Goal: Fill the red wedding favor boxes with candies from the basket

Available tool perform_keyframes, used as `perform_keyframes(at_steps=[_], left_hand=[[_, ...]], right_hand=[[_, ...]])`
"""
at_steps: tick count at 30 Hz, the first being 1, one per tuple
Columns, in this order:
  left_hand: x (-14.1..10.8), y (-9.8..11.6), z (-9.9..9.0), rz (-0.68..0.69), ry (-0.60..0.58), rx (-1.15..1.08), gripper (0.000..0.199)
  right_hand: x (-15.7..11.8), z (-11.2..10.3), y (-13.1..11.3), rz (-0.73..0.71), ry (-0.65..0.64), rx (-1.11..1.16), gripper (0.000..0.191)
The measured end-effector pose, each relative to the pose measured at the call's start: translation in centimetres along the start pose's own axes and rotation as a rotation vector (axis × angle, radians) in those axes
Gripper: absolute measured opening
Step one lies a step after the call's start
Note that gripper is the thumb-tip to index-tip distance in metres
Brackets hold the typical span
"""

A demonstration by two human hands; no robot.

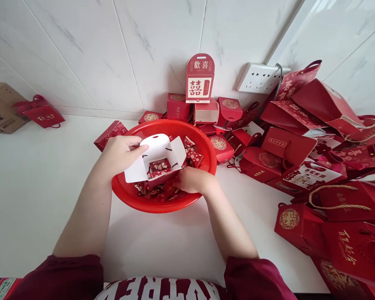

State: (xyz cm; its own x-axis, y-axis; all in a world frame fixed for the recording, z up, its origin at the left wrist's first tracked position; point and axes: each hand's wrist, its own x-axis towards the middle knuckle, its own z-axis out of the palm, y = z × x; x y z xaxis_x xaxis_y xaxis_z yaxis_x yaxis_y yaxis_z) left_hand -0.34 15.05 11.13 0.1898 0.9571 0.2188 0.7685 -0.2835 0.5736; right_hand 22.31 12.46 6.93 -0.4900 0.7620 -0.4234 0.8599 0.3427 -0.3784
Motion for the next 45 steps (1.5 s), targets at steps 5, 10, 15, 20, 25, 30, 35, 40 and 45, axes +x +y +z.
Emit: perform_keyframes(at_steps=[5,10,15,20,25,30,35,40,45], left_hand=[[0.2,-0.6,-0.7,-0.080,0.123,0.012,0.037],[0.1,-1.1,-1.7,-0.150,0.157,0.034,0.028],[0.1,-1.1,-2.0,-0.127,0.122,0.043,0.031],[-0.1,-0.8,-2.1,-0.098,0.087,0.030,0.035],[0.0,-0.9,-1.9,-0.058,0.058,0.033,0.032],[0.0,-1.1,-2.0,-0.041,0.026,0.036,0.029],[0.0,-1.2,-1.5,-0.014,0.007,0.016,0.027],[0.2,-1.0,-0.8,0.008,-0.042,-0.009,0.036],[0.4,-1.0,-0.8,-0.080,0.100,0.004,0.031]], right_hand=[[-1.3,-1.1,0.1,-0.206,-0.137,0.141,0.028],[-1.3,-1.6,0.6,-0.402,-0.243,0.344,0.030],[-1.0,-1.7,0.8,-0.448,-0.245,0.376,0.034],[-0.9,-1.9,0.9,-0.526,-0.225,0.368,0.030],[-0.5,-1.5,0.5,-0.513,-0.272,0.405,0.035],[-1.4,-1.9,0.6,-0.533,-0.196,0.410,0.020],[-2.6,-2.6,1.7,-0.635,0.012,0.707,0.020],[-2.6,-2.5,2.4,-0.610,0.268,0.957,0.023],[-3.2,-2.8,2.8,-0.548,0.424,0.938,0.025]])
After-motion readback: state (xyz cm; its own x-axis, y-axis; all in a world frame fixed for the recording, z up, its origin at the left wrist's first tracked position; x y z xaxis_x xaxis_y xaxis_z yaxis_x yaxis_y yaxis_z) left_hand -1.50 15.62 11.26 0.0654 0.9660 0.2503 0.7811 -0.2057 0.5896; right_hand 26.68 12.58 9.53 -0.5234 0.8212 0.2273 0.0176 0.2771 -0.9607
